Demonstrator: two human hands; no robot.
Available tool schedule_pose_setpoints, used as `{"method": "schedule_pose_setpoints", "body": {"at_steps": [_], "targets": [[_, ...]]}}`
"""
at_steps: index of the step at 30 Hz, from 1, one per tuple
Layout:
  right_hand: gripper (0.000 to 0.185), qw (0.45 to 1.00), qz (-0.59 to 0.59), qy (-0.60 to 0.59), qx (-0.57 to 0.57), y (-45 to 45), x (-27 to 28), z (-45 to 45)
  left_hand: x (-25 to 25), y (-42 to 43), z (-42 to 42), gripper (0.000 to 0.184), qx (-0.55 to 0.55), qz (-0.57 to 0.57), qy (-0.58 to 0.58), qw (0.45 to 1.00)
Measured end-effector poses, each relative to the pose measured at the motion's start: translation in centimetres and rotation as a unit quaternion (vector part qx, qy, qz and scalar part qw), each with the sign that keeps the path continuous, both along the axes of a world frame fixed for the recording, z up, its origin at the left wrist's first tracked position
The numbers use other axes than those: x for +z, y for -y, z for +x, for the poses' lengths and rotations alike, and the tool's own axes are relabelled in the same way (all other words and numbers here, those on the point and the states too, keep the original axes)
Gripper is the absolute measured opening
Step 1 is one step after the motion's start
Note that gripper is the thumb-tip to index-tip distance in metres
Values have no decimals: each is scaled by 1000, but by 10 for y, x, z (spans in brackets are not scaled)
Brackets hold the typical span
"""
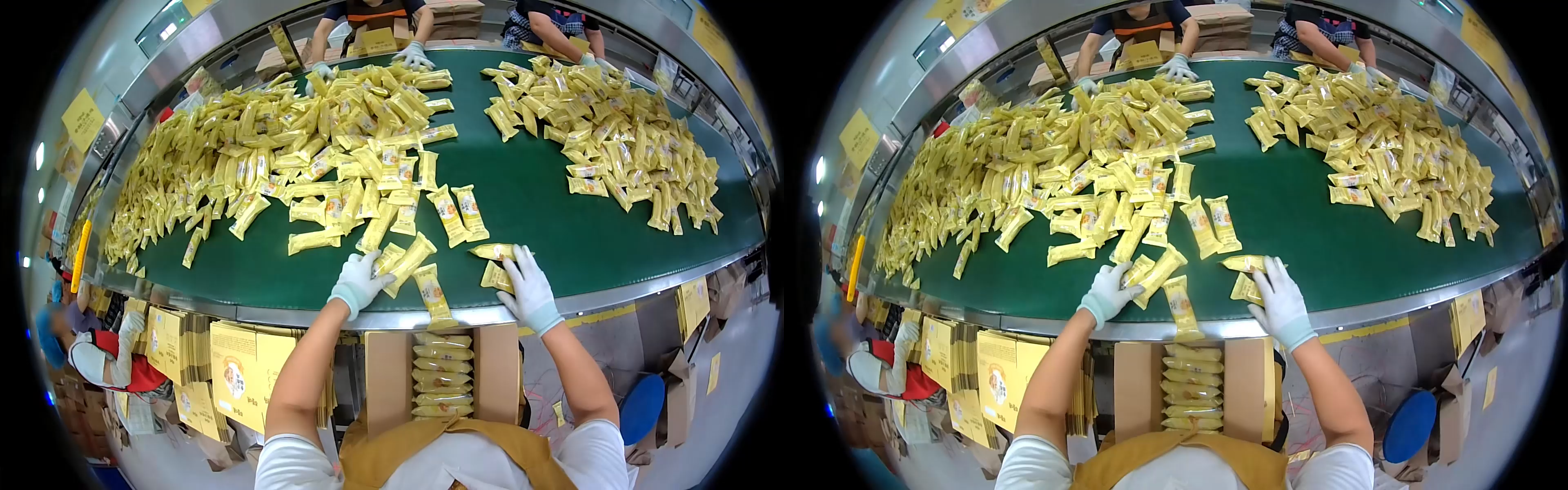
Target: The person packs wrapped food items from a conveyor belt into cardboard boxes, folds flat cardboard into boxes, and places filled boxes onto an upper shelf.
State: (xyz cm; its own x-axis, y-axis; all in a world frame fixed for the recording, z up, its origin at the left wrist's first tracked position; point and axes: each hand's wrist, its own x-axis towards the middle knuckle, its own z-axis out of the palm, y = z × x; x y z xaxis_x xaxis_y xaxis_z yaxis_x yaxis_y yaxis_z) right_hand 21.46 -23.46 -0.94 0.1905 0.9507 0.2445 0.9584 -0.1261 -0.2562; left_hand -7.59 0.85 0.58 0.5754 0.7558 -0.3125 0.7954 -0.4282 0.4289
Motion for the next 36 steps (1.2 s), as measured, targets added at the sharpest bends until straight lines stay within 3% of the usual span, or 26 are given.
{"method": "schedule_pose_setpoints", "body": {"at_steps": [4, 7, 8, 11, 12, 13, 15, 18, 20, 22, 25, 29, 30, 32, 35, 36], "targets": [[36, 999, -8, -37, -13, 16, 7, 5, -13, -17, -13, 82, -17, -26, 25, 999], [36, 988, -71, -129, 40, 26, 28, 13, 6, -27, -25, 76, -46, -56, -24, 997], [38, 972, -105, -207, 28, 27, 43, 16, 19, -29, -29, 74, -53, -57, -53, 996], [41, 961, -121, -244, 52, 22, 81, 25, 57, -25, -39, 67, -59, 14, -90, 994], [42, 960, -70, -268, 34, 16, 92, 21, 66, -23, -37, 64, -34, 14, -72, 997], [41, 965, -2, -259, 44, 7, 88, 22, 74, -20, -31, 62, -8, 15, -54, 998], [43, 976, 4, -212, 46, -16, 82, 21, 69, -9, -16, 53, -7, 57, 12, 998], [42, 980, -139, -136, 48, -45, 30, 25, 60, 23, 25, 55, 42, 100, -69, 992], [42, 978, -194, -52, 61, -54, 27, 23, 26, 29, 36, 60, 56, 122, -138, 981], [39, 967, -242, 0, 75, -61, 30, 25, 7, 30, 30, 57, 61, 131, -89, 986], [38, 973, -162, -26, 162, -70, 55, 16, 2, 15, 13, 52, 62, 81, -20, 995], [17, 934, -123, -73, 328, -99, 81, -35, 18, -12, 14, 50, 81, 44, 146, 985], [16, 922, -116, -39, 368, -105, 70, -46, 19, -21, 21, 59, 88, 76, 141, 983], [19, 895, -44, 39, 441, -111, 36, -61, 31, -31, 47, 55, 109, 110, 116, 981], [21, 882, -62, 75, 462, -118, 34, -59, 27, -60, 79, 59, 122, 119, -13, 985], [21, 898, -103, 88, 419, -116, 40, -57, 28, -64, 87, 60, 127, 107, -61, 984]]}}
